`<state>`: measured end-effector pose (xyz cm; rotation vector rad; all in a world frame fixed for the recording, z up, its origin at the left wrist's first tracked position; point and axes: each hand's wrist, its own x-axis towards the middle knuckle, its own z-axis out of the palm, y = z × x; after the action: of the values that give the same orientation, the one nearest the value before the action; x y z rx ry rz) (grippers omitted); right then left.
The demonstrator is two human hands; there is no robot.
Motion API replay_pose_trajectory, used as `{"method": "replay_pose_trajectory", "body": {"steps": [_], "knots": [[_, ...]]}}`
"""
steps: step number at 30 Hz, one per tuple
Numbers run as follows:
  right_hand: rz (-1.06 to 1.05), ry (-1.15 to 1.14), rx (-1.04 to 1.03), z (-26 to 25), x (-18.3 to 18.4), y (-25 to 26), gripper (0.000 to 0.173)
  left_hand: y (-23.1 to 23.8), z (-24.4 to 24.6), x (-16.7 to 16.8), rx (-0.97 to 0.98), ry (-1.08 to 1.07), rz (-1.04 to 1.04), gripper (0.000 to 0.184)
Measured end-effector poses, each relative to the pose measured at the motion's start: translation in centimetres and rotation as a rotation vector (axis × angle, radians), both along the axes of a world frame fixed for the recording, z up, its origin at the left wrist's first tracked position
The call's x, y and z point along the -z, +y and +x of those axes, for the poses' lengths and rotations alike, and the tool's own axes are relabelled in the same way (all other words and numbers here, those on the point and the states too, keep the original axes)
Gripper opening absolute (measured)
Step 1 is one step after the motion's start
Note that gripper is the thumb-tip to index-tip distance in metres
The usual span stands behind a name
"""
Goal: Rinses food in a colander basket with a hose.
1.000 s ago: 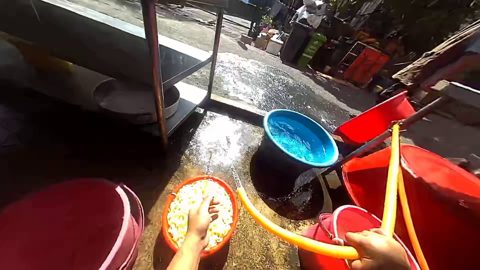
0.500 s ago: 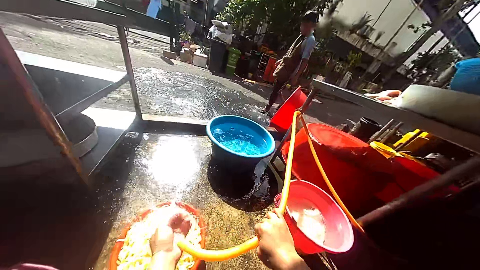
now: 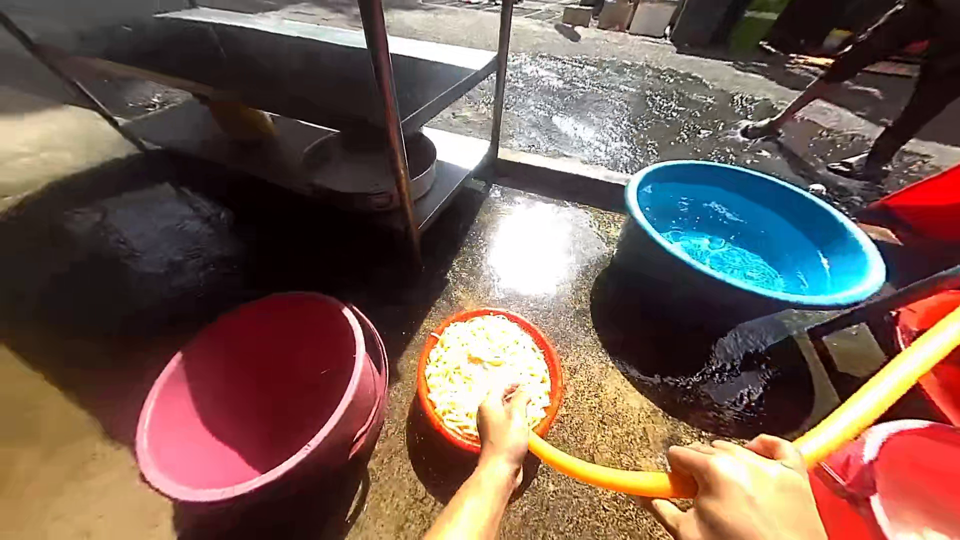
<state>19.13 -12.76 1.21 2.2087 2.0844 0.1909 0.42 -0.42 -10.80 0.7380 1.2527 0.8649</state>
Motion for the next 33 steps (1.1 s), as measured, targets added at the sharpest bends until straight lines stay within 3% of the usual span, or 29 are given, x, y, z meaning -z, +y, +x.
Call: {"method": "replay_pose_trajectory", "body": {"steps": [4,9,12,17,27,33], "knots": [[-0.003,0.029,-0.036,0.1,-0.3,-1.2,0.037,0.1,0.8,1.2,-0.162,-0.144,-0.136,0.025],[-0.014,0.027,-0.056,-1.1,0.2,-1.0,0.040,-1.0,1.0,1.3,-0.136,-0.211,-0.149,0.025],[-0.199,0.087,0.045,-2.6,-0.3,-0.1,0.036,-1.6,-0.5,1.7,0.004,-0.061,-0.046,0.029],[-0.157,0.075,0.113,-2.4,0.3,0.7,0.027,-2.8,-4.5,1.9,0.169,0.263,-0.021,0.039],[-0.577,0.161,0.230,-1.5,-1.2,1.7,0.030,-4.7,-8.1,1.1,0.157,0.267,-0.122,0.034],[-0.603,0.165,0.156,-1.1,-2.3,1.2,0.031,-4.4,-7.8,1.3,0.191,0.273,-0.147,0.030]]}}
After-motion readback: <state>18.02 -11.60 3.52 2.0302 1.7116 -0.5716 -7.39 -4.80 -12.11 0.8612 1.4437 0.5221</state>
